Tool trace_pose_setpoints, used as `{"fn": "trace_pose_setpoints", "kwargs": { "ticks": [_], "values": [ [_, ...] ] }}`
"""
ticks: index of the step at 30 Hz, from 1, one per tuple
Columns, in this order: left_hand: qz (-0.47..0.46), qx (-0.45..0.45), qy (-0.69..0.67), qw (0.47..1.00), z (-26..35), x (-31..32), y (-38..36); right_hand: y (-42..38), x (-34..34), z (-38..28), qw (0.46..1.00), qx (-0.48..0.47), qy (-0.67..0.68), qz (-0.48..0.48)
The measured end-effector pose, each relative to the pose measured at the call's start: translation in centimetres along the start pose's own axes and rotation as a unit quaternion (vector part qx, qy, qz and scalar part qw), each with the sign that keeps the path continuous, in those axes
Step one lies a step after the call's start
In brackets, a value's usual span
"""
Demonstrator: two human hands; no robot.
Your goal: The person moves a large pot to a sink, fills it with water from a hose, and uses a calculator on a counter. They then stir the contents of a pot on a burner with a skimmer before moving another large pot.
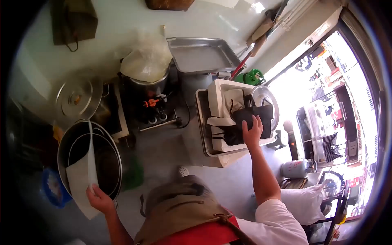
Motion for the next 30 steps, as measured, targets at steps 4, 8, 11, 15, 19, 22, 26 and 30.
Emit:
{"fn": "trace_pose_setpoints", "kwargs": {
  "ticks": [4, 8, 11, 15, 19, 22, 26, 30],
  "values": [
    [0.077, 0.132, -0.016, 0.988, 10.7, -4.9, 1.8, -2.4, 3.1, -4.4, 0.906, 0.034, 0.397, -0.146],
    [-0.029, 0.373, -0.099, 0.922, 28.0, -2.9, 2.3, -4.3, 1.8, -14.4, 0.664, 0.016, 0.647, -0.376],
    [-0.052, 0.548, -0.154, 0.82, 39.3, 1.7, -0.4, -1.6, -1.3, -13.5, 0.514, 0.02, 0.8, -0.309],
    [-0.171, 0.642, -0.309, 0.681, 50.5, 9.4, -7.5, 2.2, -7.3, -1.5, 0.772, 0.014, 0.619, -0.142],
    [-0.175, 0.585, -0.221, 0.761, 52.9, 12.7, -10.4, 3.9, -5.8, 10.0, 0.845, 0.104, 0.512, -0.116],
    [-0.314, 0.515, -0.207, 0.771, 48.6, 14.0, -10.0, 2.6, -3.2, 16.6, 0.8, 0.208, 0.555, -0.093],
    [-0.303, 0.3, -0.202, 0.882, 34.7, 14.1, -7.5, 0.2, 0.4, 21.1, 0.808, 0.23, 0.517, -0.167],
    [-0.124, 0.012, -0.135, 0.983, 18.7, 7.5, -6.2, -1.4, 0.6, 21.4, 0.78, 0.283, 0.525, -0.187]
  ]
}}
Point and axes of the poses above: each hand's wrist, its own y-axis towards the middle knuckle, its own x-axis out of the palm, z = x × y, the point moved 8 cm from there along y, towards the middle knuckle, and after that the axes turned 12 degrees about -z, right-handed, at the moved point
